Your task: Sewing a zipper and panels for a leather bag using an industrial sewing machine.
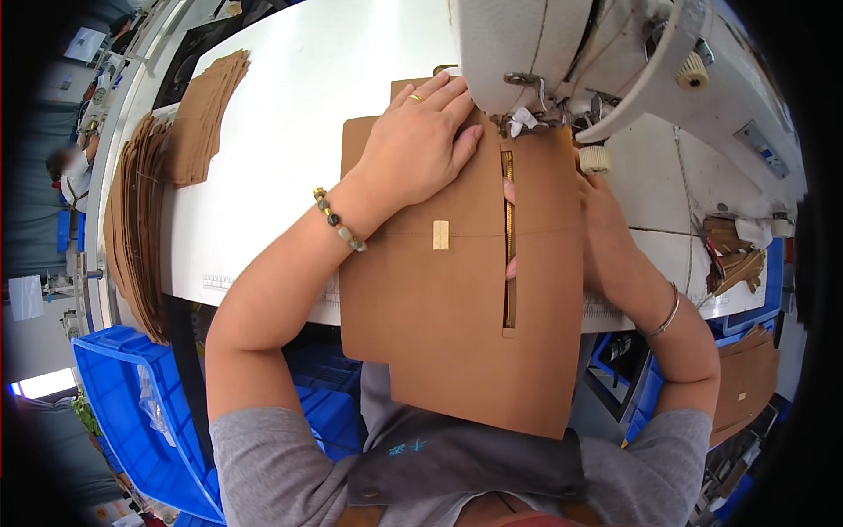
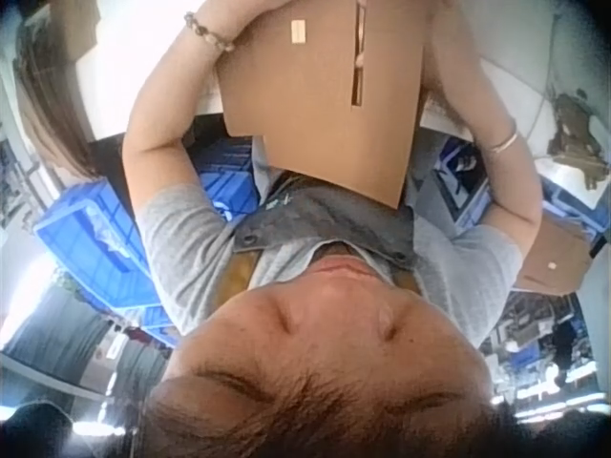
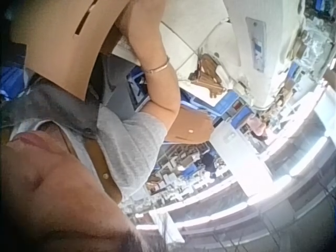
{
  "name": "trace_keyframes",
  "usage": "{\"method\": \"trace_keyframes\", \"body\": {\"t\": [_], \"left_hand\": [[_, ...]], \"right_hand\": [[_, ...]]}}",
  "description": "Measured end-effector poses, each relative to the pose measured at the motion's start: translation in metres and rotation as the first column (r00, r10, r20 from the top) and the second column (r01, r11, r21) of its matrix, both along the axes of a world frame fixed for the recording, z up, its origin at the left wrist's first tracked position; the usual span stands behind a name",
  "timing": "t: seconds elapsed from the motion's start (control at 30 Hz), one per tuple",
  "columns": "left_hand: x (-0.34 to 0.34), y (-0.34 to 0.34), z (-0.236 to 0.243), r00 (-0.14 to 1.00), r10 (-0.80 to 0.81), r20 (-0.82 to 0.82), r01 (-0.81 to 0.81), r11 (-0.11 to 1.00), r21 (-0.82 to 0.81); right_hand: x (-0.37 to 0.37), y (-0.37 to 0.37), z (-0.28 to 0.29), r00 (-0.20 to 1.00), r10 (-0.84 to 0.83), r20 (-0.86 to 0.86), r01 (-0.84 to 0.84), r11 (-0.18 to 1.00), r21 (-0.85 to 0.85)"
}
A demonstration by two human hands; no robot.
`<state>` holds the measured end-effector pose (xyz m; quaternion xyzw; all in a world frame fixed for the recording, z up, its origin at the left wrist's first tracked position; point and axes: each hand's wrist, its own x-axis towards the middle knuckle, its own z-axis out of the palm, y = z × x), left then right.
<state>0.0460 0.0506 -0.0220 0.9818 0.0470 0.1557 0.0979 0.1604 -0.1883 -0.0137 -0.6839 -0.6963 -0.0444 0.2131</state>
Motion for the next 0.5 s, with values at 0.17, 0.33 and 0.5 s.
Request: {"method": "trace_keyframes", "body": {"t": [0.17,0.33,0.5], "left_hand": [[-0.009,-0.006,0.010,1.000,0.002,0.008,-0.003,0.996,0.088],[-0.044,-0.042,0.013,0.991,-0.063,0.120,0.058,0.998,0.038],[-0.048,-0.046,0.007,0.999,-0.046,-0.005,0.046,0.999,-0.002]], "right_hand": [[0.000,0.000,-0.001,0.999,0.003,0.044,-0.004,1.000,0.030],[0.000,0.000,-0.002,1.000,0.015,0.027,-0.016,0.998,0.053],[-0.001,0.001,0.001,0.997,0.000,0.075,0.000,1.000,0.006]]}}
